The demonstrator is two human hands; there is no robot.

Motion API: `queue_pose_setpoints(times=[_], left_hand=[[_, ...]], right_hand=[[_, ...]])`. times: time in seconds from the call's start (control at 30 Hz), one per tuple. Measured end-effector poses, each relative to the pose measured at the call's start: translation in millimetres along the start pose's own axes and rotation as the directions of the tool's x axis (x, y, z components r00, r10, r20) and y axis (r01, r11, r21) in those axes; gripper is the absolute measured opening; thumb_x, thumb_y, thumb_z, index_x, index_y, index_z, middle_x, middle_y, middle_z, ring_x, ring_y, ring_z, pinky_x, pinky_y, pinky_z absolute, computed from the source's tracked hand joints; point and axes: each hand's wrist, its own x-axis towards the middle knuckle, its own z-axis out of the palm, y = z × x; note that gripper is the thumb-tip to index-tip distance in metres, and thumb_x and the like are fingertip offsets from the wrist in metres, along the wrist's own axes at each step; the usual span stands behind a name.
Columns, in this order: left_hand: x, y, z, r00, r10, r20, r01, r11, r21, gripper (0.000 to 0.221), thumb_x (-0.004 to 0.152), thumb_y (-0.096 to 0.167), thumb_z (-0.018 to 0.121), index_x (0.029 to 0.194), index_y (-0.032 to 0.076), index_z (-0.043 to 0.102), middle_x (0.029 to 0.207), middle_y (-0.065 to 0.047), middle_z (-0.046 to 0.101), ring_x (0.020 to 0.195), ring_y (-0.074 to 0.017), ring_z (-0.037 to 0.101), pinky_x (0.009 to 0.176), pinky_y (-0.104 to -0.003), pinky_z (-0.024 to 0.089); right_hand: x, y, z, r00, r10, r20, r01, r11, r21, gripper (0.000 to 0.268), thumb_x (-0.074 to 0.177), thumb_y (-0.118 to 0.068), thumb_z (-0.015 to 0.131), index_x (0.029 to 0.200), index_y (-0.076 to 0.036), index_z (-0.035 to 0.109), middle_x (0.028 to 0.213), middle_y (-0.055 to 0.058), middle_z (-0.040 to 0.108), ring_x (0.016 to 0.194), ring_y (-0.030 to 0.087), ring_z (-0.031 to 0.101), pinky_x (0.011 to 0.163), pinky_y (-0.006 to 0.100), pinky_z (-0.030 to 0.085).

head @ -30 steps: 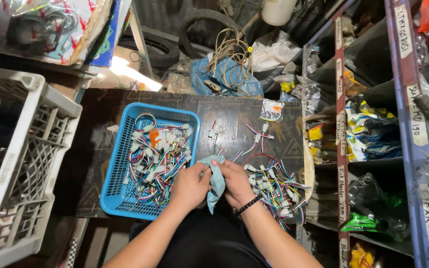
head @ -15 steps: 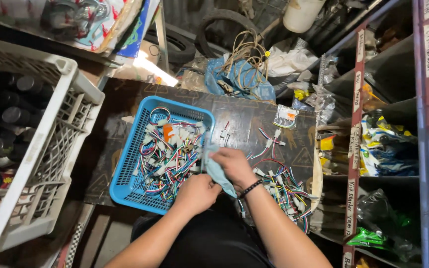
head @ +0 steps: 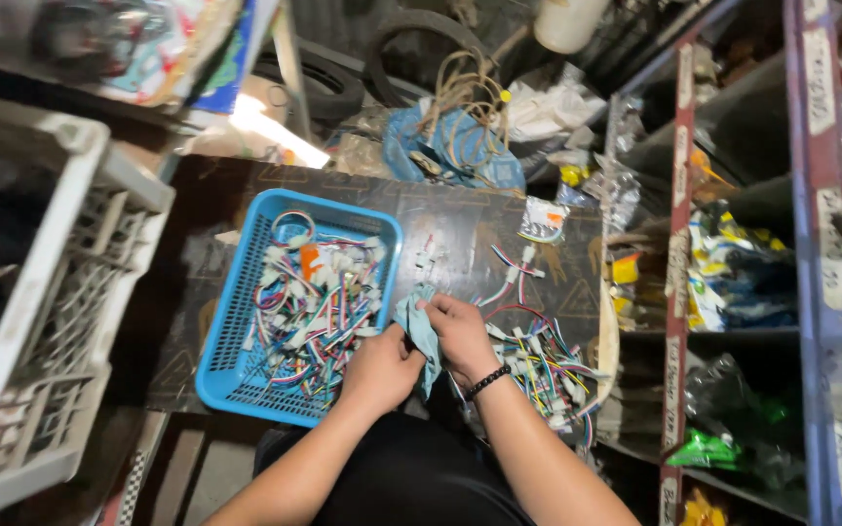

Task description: Cleaning dirt and dust from motorcycle electrical wiring harnesses using a cloth at a workbench.

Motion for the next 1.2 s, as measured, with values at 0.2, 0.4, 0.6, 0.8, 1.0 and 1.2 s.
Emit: queue_pose_setpoints(times=[0.2, 0.4, 0.6, 0.8, 1.0, 1.2], left_hand=[[22.2, 19.3, 28.1, 0.988, 0.154, 0.001, -0.154, 0.986, -0.059, 0.032, 0.082, 0.019, 0.061, 0.109, 0.001, 0.064, 0.107, -0.023, 0.066, 0.109, -0.0472, 0.064, 0.091, -0.055, 0.054], [51.0, 37.9, 70.6, 0.989, 0.118, 0.091, -0.110, 0.990, -0.087, 0.044, 0.083, 0.012, 0.059, 0.126, 0.003, 0.065, 0.115, -0.017, 0.071, 0.105, -0.0381, 0.070, 0.092, -0.051, 0.055], [93.9, 51.3, 111.2, 0.986, 0.161, 0.052, -0.151, 0.976, -0.154, 0.036, 0.089, 0.018, 0.061, 0.121, 0.006, 0.070, 0.107, -0.018, 0.075, 0.097, -0.0400, 0.072, 0.086, -0.051, 0.055], [140.7, 84.6, 142.4, 0.975, 0.200, 0.093, -0.186, 0.972, -0.144, 0.035, 0.096, 0.026, 0.054, 0.121, 0.007, 0.070, 0.111, -0.021, 0.073, 0.108, -0.0446, 0.068, 0.095, -0.057, 0.053], [208.7, 102.4, 176.0, 0.994, 0.107, 0.026, -0.105, 0.993, -0.051, 0.036, 0.095, 0.031, 0.049, 0.121, 0.017, 0.068, 0.113, -0.011, 0.072, 0.113, -0.0351, 0.068, 0.097, -0.052, 0.053], [239.8, 139.9, 171.6, 0.963, 0.218, -0.160, -0.240, 0.961, -0.138, 0.043, 0.089, 0.021, 0.058, 0.129, 0.007, 0.063, 0.114, -0.019, 0.067, 0.114, -0.0439, 0.065, 0.098, -0.056, 0.051]], right_hand=[[-22.6, -11.5, -23.1, 0.992, 0.022, -0.124, -0.009, 0.994, 0.105, 0.016, 0.094, -0.014, 0.072, 0.099, 0.000, 0.074, 0.074, 0.007, 0.075, 0.063, 0.010, 0.068, 0.060, 0.023, 0.056], [-3.4, 35.2, -91.7, 0.953, 0.047, -0.300, 0.021, 0.975, 0.219, 0.017, 0.095, -0.013, 0.071, 0.102, 0.002, 0.072, 0.077, 0.008, 0.075, 0.065, 0.013, 0.072, 0.060, 0.025, 0.058], [-11.6, 20.3, -125.6, 0.899, 0.067, -0.433, 0.104, 0.928, 0.359, 0.027, 0.098, -0.026, 0.070, 0.100, 0.001, 0.071, 0.078, 0.008, 0.073, 0.067, 0.015, 0.070, 0.062, 0.029, 0.059], [25.2, 20.3, -146.5, 0.900, 0.010, -0.435, 0.101, 0.968, 0.230, 0.028, 0.078, -0.010, 0.089, 0.097, 0.002, 0.073, 0.069, 0.003, 0.067, 0.060, 0.014, 0.066, 0.058, 0.031, 0.059], [78.0, -23.1, -147.1, 0.859, -0.007, -0.512, 0.011, 1.000, 0.006, 0.025, 0.086, -0.021, 0.084, 0.079, -0.004, 0.067, 0.060, -0.003, 0.057, 0.057, 0.011, 0.052, 0.056, 0.026, 0.049], [159.2, 13.8, -176.9, 0.726, -0.218, -0.652, -0.219, 0.826, -0.520, 0.038, 0.084, -0.049, 0.078, 0.092, -0.012, 0.074, 0.088, 0.010, 0.076, 0.096, 0.031, 0.073, 0.083, 0.042, 0.058]])
